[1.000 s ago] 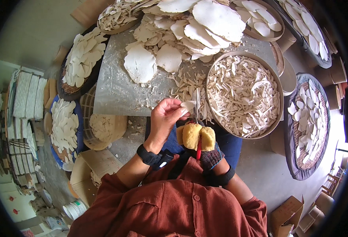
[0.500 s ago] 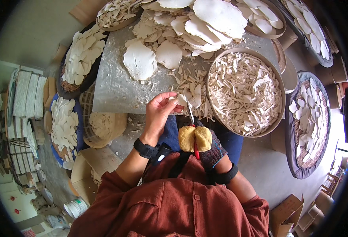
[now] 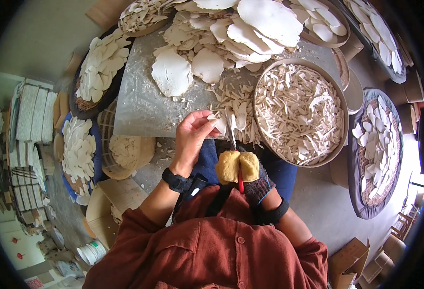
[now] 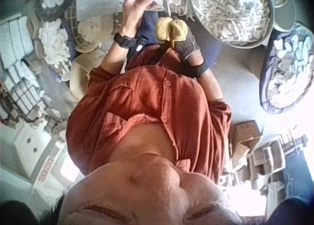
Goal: The person picks up pieces of white material from a pile, trims their edges using shears, and drops the trimmings into a bowl.
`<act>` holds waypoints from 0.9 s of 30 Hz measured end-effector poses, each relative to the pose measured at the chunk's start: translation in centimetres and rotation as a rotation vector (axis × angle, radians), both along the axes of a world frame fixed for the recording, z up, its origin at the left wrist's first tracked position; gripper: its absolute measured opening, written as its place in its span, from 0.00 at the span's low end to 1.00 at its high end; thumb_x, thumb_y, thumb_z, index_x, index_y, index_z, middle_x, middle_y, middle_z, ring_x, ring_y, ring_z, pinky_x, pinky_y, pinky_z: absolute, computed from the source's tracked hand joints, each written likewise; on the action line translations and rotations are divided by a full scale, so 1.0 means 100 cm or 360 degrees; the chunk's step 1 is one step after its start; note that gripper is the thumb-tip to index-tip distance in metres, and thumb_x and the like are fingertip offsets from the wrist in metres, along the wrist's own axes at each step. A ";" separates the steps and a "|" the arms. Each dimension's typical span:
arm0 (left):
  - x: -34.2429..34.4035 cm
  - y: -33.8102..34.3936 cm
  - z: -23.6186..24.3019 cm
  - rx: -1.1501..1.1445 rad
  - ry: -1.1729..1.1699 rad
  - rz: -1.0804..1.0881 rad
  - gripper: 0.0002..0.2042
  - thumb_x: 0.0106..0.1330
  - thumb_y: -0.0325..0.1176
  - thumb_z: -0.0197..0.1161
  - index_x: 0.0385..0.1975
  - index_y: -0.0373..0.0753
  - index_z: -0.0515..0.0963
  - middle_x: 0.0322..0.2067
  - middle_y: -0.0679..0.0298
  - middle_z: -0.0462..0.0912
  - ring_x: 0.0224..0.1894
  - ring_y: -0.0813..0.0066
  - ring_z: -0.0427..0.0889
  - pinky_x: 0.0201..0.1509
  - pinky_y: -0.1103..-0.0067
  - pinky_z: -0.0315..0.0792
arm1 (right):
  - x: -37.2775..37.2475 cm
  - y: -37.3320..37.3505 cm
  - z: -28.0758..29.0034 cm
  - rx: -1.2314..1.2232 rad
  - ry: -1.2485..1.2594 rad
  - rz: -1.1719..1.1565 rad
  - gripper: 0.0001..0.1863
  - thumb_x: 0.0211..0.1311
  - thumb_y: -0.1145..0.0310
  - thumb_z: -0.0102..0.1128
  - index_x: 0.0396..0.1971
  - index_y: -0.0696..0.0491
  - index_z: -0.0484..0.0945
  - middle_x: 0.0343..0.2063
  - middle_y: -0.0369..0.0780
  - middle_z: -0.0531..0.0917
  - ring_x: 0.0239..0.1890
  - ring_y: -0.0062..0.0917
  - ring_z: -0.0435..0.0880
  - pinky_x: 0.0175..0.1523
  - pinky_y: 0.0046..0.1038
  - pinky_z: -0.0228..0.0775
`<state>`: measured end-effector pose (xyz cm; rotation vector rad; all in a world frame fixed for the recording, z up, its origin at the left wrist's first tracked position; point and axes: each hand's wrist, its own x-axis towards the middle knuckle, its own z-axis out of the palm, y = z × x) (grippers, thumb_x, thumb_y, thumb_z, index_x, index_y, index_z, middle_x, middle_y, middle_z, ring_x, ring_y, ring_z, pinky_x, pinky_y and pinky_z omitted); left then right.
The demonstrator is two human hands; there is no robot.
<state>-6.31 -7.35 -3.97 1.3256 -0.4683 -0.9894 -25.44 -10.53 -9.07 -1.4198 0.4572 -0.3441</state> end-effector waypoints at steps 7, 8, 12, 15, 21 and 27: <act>-0.001 0.002 -0.002 -0.0029 -0.0082 -0.0073 0.15 0.61 0.24 0.62 0.49 0.34 0.75 0.34 0.62 0.81 0.33 0.79 0.80 0.38 0.82 0.78 | 0.007 0.004 -0.011 0.1821 -0.0803 -0.0040 0.21 0.65 0.65 0.54 0.52 0.63 0.69 0.50 0.47 0.76 0.53 0.34 0.77 0.60 0.36 0.68; -0.001 0.002 -0.002 -0.0038 -0.0068 -0.0046 0.14 0.61 0.24 0.62 0.48 0.34 0.75 0.34 0.62 0.81 0.33 0.79 0.80 0.38 0.82 0.78 | 0.007 0.004 -0.010 0.1748 -0.0776 -0.0026 0.20 0.66 0.65 0.54 0.52 0.63 0.70 0.50 0.47 0.77 0.52 0.34 0.78 0.59 0.35 0.69; 0.000 0.002 -0.004 0.0049 0.0022 0.0008 0.13 0.60 0.24 0.63 0.45 0.33 0.76 0.33 0.63 0.82 0.33 0.81 0.80 0.38 0.83 0.77 | 0.001 0.005 -0.001 0.1452 -0.0575 -0.0063 0.16 0.65 0.66 0.55 0.48 0.61 0.74 0.46 0.44 0.80 0.49 0.30 0.80 0.56 0.32 0.71; 0.004 0.002 -0.005 0.0144 0.0005 -0.0037 0.11 0.59 0.24 0.63 0.42 0.33 0.77 0.33 0.64 0.82 0.33 0.81 0.80 0.38 0.82 0.76 | -0.001 0.005 0.003 0.0552 -0.0207 -0.0018 0.13 0.63 0.67 0.57 0.44 0.58 0.77 0.41 0.41 0.82 0.44 0.26 0.82 0.51 0.29 0.74; 0.008 0.003 -0.004 0.0257 0.0113 -0.0071 0.10 0.58 0.26 0.64 0.39 0.35 0.77 0.31 0.65 0.82 0.32 0.80 0.81 0.38 0.83 0.76 | -0.004 0.003 0.008 -0.0234 0.0124 0.0035 0.13 0.54 0.66 0.66 0.38 0.53 0.78 0.34 0.37 0.83 0.38 0.24 0.83 0.45 0.26 0.75; 0.009 0.020 -0.016 0.0245 0.0102 -0.0052 0.10 0.58 0.27 0.64 0.39 0.34 0.77 0.33 0.63 0.82 0.34 0.78 0.82 0.38 0.83 0.76 | -0.005 0.005 0.006 -0.0549 0.0222 0.0153 0.13 0.49 0.62 0.69 0.33 0.51 0.80 0.30 0.39 0.83 0.34 0.27 0.83 0.40 0.27 0.75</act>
